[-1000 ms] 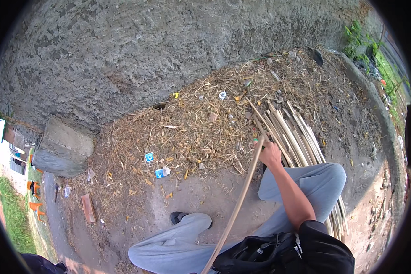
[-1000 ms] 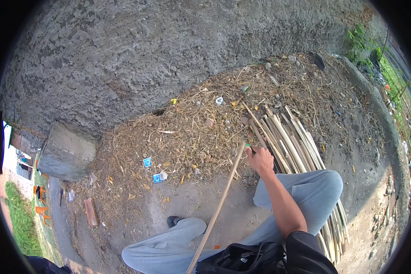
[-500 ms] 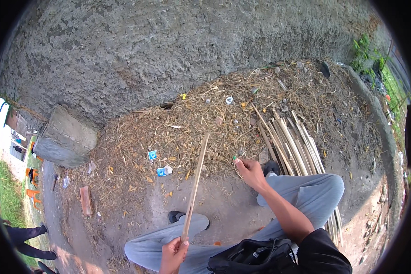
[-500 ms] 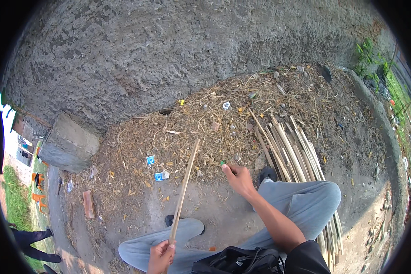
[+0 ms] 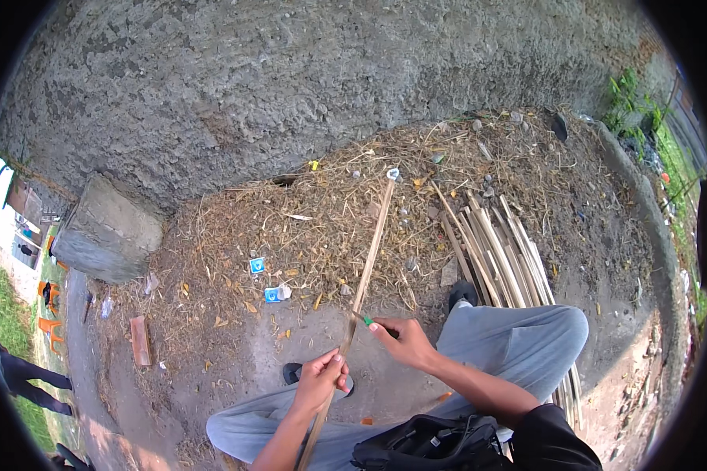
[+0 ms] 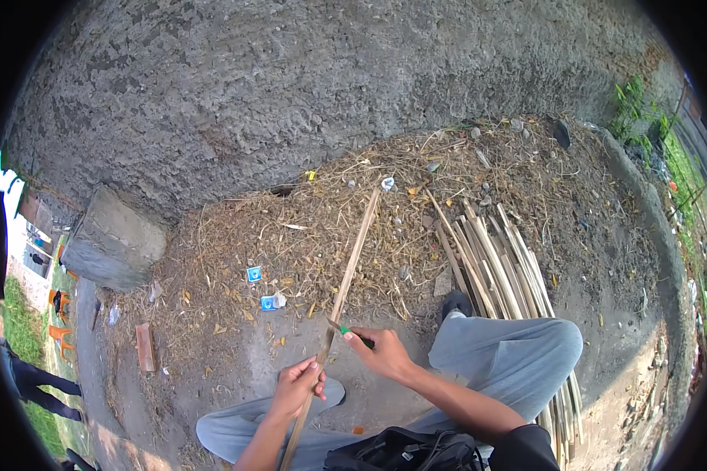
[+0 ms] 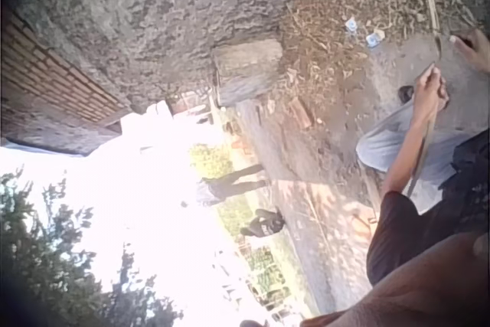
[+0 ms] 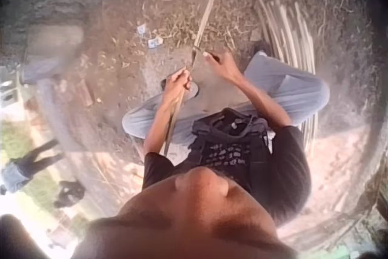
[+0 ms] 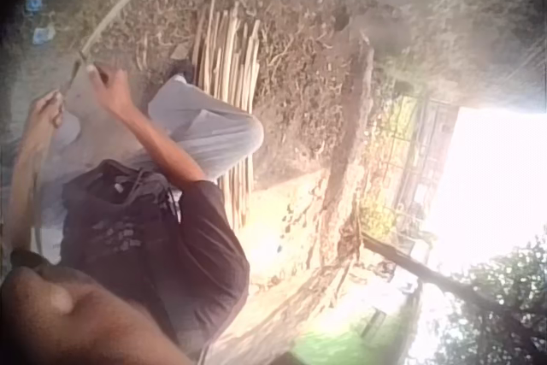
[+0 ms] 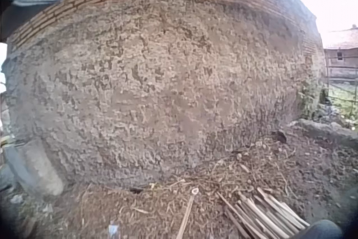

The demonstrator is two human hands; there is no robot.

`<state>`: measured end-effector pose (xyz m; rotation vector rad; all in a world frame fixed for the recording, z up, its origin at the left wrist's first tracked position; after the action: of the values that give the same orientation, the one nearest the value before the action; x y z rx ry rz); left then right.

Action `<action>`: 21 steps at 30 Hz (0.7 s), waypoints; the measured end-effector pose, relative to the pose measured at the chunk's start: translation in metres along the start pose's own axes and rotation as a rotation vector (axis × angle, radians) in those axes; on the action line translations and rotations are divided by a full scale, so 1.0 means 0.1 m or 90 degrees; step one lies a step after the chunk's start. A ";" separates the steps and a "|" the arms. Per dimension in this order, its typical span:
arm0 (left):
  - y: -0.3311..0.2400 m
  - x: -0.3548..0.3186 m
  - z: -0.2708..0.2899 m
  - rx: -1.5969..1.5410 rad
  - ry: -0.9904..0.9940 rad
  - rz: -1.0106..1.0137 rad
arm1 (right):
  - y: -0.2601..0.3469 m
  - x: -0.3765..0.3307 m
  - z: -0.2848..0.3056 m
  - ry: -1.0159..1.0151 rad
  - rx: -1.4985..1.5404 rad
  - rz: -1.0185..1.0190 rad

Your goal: The person scrapes and trims a thin bamboo strip using a utility knife, holding the strip by hand and shaving along its length.

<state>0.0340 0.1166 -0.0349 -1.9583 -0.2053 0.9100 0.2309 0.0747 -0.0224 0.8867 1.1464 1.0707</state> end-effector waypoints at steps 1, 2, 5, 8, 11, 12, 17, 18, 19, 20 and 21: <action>0.04 0.02 0.01 -0.022 0.009 0.009 | -0.02 0.00 -0.01 0.002 -0.005 -0.014; 0.03 0.03 0.01 -0.023 0.007 0.012 | -0.05 0.00 -0.01 0.003 -0.009 -0.029; 0.02 0.07 -0.01 -0.066 0.019 0.037 | -0.10 0.00 -0.03 -0.020 -0.008 0.001; 0.05 0.14 0.04 -0.108 0.018 0.065 | -0.09 0.00 -0.08 -0.018 -0.014 0.000; 0.12 0.21 0.03 -0.189 0.056 0.094 | -0.03 -0.03 -0.09 -0.023 -0.026 -0.008; 0.13 0.21 0.00 -0.222 0.071 0.095 | -0.08 -0.02 -0.10 -0.023 -0.028 -0.009; 0.15 0.20 -0.05 -0.283 0.112 0.091 | 0.03 -0.04 -0.06 -0.029 -0.113 0.057; 0.14 0.18 -0.09 -0.295 0.139 0.094 | 0.02 -0.03 -0.08 -0.027 -0.113 0.056; 0.14 0.17 -0.12 -0.308 0.165 0.097 | 0.09 -0.04 -0.09 -0.036 -0.148 0.114; 0.14 0.16 -0.13 -0.309 0.165 0.097 | 0.16 -0.06 -0.10 -0.045 -0.182 0.172; 0.13 0.15 -0.13 -0.315 0.153 0.080 | 0.17 -0.07 -0.11 -0.044 -0.182 0.172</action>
<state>0.0507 0.1082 -0.0496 -2.5435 -0.1802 0.7383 0.2161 0.0725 -0.0073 0.8578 0.8047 1.3747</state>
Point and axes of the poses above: each hand's wrist, its own x-axis towards the middle knuckle, its own z-axis out of the back of the hand, y = z × x, the point moved 8 cm from there along x, towards the middle knuckle, and after that the axes turned 14 degrees about y, right-handed, at the moved point
